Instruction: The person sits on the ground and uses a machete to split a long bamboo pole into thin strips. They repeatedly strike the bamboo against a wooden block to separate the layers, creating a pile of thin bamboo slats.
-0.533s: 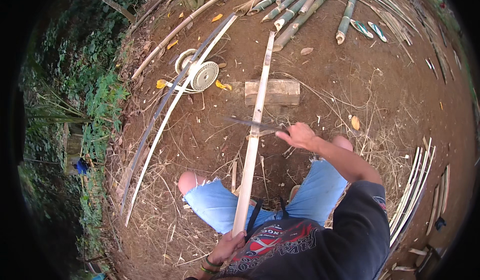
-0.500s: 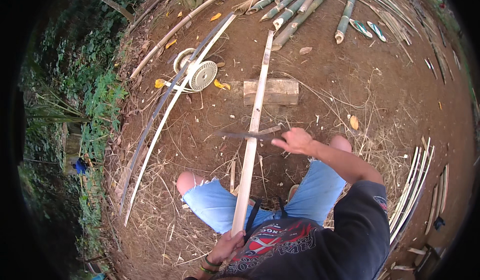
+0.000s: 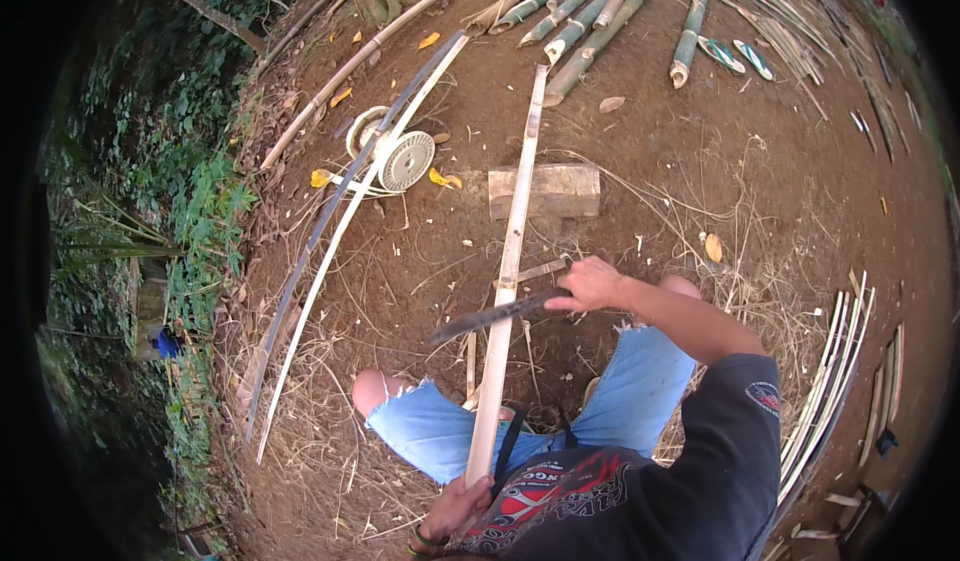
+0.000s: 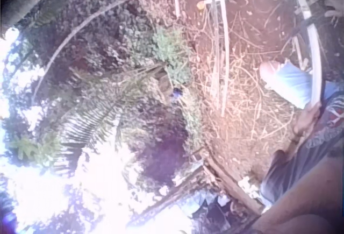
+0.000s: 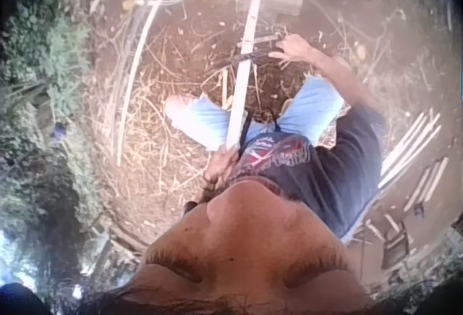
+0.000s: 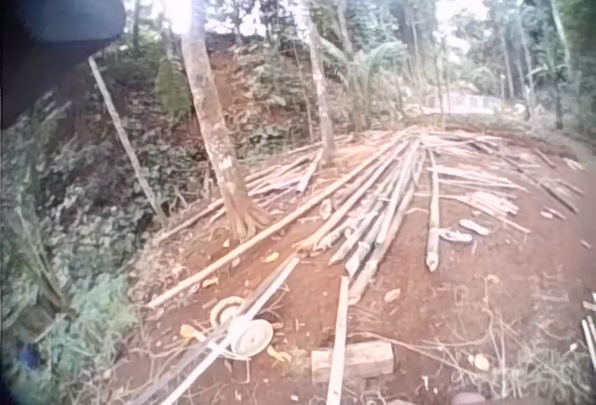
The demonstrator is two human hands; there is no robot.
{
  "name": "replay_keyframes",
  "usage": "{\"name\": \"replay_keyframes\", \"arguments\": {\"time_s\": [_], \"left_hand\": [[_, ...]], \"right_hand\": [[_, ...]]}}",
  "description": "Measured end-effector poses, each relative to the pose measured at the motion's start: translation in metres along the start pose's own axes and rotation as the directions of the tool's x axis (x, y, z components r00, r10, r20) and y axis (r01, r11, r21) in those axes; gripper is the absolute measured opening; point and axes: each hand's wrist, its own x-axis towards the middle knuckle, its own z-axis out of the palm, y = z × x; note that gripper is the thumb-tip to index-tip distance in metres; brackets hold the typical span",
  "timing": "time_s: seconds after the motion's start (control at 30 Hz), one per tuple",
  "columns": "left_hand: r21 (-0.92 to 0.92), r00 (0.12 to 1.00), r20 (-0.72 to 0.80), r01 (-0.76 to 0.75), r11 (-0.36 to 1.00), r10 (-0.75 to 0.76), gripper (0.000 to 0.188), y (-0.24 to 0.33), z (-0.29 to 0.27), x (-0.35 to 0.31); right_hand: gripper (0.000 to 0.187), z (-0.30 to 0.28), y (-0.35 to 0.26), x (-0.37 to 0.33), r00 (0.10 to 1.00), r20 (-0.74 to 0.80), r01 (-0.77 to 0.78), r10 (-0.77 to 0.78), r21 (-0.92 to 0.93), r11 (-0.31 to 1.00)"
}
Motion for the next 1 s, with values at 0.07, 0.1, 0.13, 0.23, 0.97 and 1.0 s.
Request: {"name": "replay_keyframes", "arguments": {"time_s": [0.07, 0.1, 0.13, 0.23, 0.97, 1.0], "left_hand": [[-0.037, 1.0, 0.012, 0.001, 0.999, 0.0, 0.021, 0.001, 0.002, -0.004], [-0.016, 1.0, 0.01, -0.007, 1.0, 0.007, 0.021, -0.004, 0.001, -0.001], [0.007, 1.0, 0.01, -0.012, 1.0, 0.012, 0.021, -0.012, -0.002, 0.002], [0.016, 1.0, -0.019, -0.005, 1.0, 0.005, 0.02, -0.005, -0.001, -0.002], [0.223, 0.982, -0.187, 0.028, 0.974, 0.014, 0.039, -0.085, -0.029, -0.009], [0.2, 0.98, -0.199, 0.03, 0.979, 0.011, 0.039, -0.088, -0.028, -0.005]], "right_hand": [[0.086, 0.011, 0.03, 0.019, 0.934, -0.063, -0.334, 0.351, 0.189, 0.923], [0.088, 0.003, 0.04, 0.029, 0.797, 0.006, -0.578, 0.603, 0.297, 0.76], [0.089, 0.005, 0.058, 0.031, 0.746, -0.141, -0.585, 0.651, 0.328, 0.742], [0.088, -0.008, 0.048, 0.031, 0.833, -0.128, -0.506, 0.538, 0.218, 0.835], [0.088, 0.009, 0.069, 0.039, 0.831, -0.169, -0.513, 0.53, 0.137, 0.848], [0.087, 0.006, 0.064, 0.04, 0.852, -0.196, -0.477, 0.486, 0.094, 0.874]]}}
